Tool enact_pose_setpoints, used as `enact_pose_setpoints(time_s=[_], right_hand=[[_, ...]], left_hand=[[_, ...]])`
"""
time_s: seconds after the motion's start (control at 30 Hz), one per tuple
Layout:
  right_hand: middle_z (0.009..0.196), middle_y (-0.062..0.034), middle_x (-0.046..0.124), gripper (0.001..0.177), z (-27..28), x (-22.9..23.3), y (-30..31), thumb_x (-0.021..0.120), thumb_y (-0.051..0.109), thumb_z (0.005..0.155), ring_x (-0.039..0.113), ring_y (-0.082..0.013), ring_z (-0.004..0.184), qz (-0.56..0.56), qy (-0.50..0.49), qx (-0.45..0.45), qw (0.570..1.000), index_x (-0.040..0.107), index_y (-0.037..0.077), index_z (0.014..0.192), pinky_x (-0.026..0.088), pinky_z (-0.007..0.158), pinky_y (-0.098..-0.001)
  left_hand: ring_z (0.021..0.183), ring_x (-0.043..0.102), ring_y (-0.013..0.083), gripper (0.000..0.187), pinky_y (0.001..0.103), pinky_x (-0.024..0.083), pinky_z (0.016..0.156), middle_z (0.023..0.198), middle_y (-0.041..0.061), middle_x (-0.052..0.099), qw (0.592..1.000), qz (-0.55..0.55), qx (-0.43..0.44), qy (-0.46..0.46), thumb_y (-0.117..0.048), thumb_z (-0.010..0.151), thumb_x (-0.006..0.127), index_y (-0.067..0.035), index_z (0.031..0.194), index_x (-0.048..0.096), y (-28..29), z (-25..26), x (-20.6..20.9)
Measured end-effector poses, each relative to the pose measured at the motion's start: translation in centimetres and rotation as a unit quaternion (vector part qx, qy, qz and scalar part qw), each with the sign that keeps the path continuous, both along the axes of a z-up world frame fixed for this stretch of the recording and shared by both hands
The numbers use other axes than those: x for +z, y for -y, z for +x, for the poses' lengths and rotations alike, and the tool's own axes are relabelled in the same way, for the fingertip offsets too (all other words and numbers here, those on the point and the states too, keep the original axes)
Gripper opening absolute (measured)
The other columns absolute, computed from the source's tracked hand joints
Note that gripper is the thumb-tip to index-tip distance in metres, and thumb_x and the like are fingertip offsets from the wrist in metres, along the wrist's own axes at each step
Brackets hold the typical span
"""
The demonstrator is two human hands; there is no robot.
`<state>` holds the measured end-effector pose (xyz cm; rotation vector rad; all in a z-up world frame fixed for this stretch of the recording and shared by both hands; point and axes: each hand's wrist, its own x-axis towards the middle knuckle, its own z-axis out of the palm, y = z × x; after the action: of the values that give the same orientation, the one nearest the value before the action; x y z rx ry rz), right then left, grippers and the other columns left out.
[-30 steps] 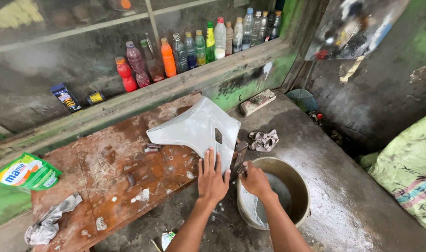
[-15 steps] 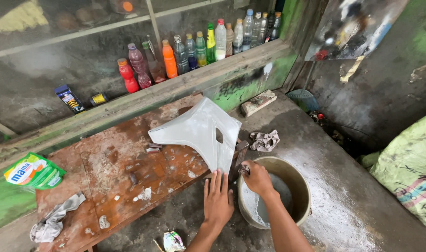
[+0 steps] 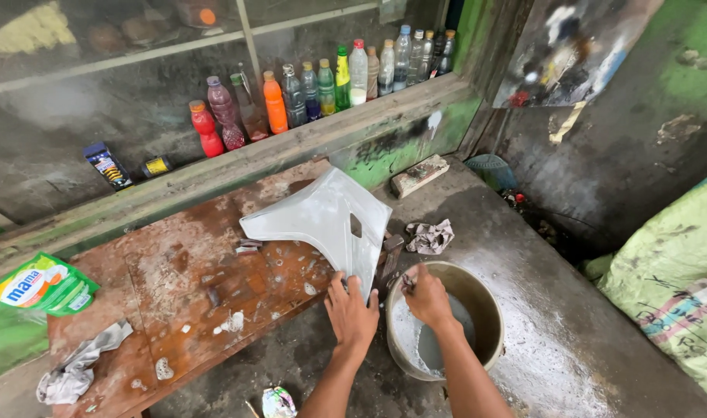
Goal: The person scrubs a white plastic part on a wooden table using a small abrasive tool. They then rinse the part in a bucket of water and place it on the floor.
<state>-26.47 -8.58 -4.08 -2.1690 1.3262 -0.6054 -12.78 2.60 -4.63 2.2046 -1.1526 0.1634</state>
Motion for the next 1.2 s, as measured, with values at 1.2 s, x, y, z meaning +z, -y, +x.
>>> enact_pose_setpoints(time_s=[1.2], right_hand=[[0.101, -0.0183, 0.076, 0.026, 6.8, 4.3, -3.9, 0.076, 0.000, 0.085, 0.073, -0.0235, 0.083, 0.242, 0.326, 0.033, 0.913, 0.081, 0.008, 0.109, 0.064, 0.075, -0.0354]], left_hand=[[0.100, 0.074, 0.0288, 0.020, 0.044, 0.055, 0.090, 0.102, 0.005, 0.079, 0.923, -0.200, -0.055, -0.324, -0.027, 0.090, 0.067, -0.026, 0.109, 0.073, 0.0, 7.2, 1.4]])
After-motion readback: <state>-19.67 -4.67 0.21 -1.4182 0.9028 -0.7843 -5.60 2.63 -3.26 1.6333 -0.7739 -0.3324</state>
